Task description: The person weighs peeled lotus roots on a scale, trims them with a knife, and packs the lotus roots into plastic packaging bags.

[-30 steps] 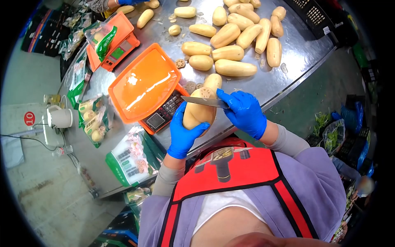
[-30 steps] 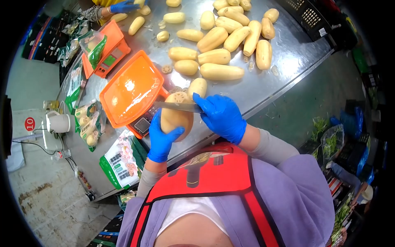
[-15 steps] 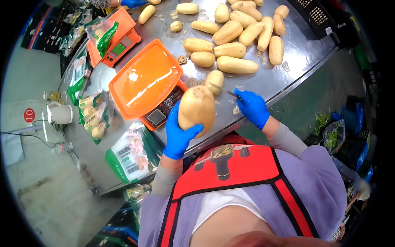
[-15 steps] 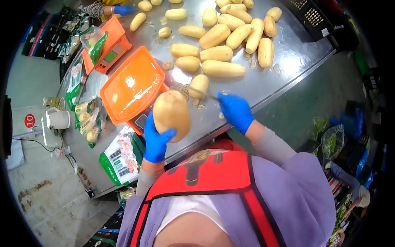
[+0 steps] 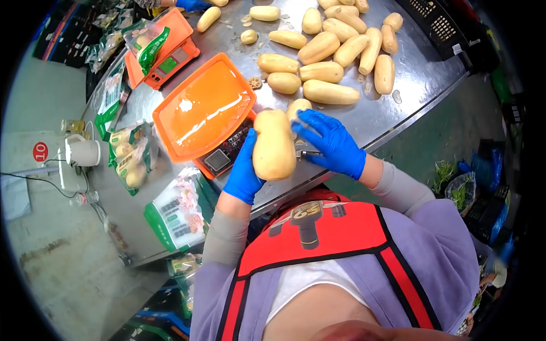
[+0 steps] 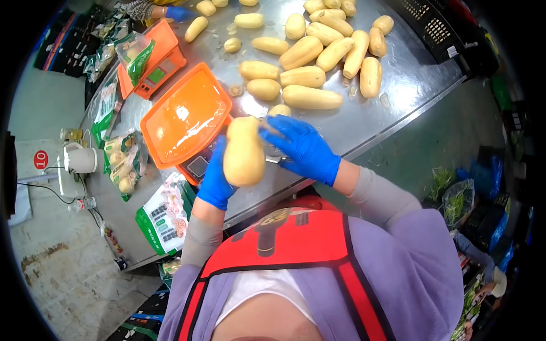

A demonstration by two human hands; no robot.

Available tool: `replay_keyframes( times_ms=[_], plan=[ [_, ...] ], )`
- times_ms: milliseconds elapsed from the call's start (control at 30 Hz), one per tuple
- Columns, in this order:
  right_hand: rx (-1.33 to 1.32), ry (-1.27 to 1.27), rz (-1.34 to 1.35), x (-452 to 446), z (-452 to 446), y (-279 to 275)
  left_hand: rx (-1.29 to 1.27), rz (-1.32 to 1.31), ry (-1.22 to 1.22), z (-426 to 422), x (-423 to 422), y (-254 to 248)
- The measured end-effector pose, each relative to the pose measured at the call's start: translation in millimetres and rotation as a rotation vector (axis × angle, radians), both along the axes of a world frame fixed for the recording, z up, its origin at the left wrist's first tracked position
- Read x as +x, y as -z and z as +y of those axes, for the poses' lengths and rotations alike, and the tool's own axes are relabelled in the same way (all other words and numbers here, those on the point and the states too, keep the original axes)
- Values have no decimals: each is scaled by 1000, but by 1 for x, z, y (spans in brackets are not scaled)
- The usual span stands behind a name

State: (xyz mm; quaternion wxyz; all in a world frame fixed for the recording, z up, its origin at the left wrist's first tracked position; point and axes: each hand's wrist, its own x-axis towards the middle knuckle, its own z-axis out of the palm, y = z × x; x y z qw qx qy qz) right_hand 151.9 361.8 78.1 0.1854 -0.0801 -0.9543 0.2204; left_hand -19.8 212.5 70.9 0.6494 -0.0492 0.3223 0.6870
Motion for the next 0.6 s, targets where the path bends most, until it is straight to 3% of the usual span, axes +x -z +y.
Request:
replay_keyframes(
  times_ms=[100,133,200,233,300,333,400,433,467,533,567,600],
  plan=[
    [202,-281,80,-17,2,-21,-19,34,181,3,3,7],
    [276,-427,130,-22,3,-24,18,998,314,-1,9,9],
    [180,-541,67,-29,8,-26,46,570,372,6,4,-4],
    [0,-574,144,-32,11,-22,50,570,376,8,3,-14],
    [-308,-516,241,-29,18,-33,-25,90,279,9,3,-27],
    [-500,-371,239,-24,21,-35,136,131,522,3,-18,-16],
    [-789,-69,517,-13,23,-45,84,131,407,7,-25,1],
    [-642,50,490,0,31,-48,27,228,260,11,-22,3],
    [-683,58,510,10,36,-53,27,226,258,15,-17,4],
    [-1036,-142,526,26,26,-62,6,55,-29,22,-8,6],
    [-1119,-183,522,26,15,-63,190,-150,-68,23,-6,18],
    [-1130,-133,507,18,1,-61,195,-149,-60,27,2,6]
  ],
)
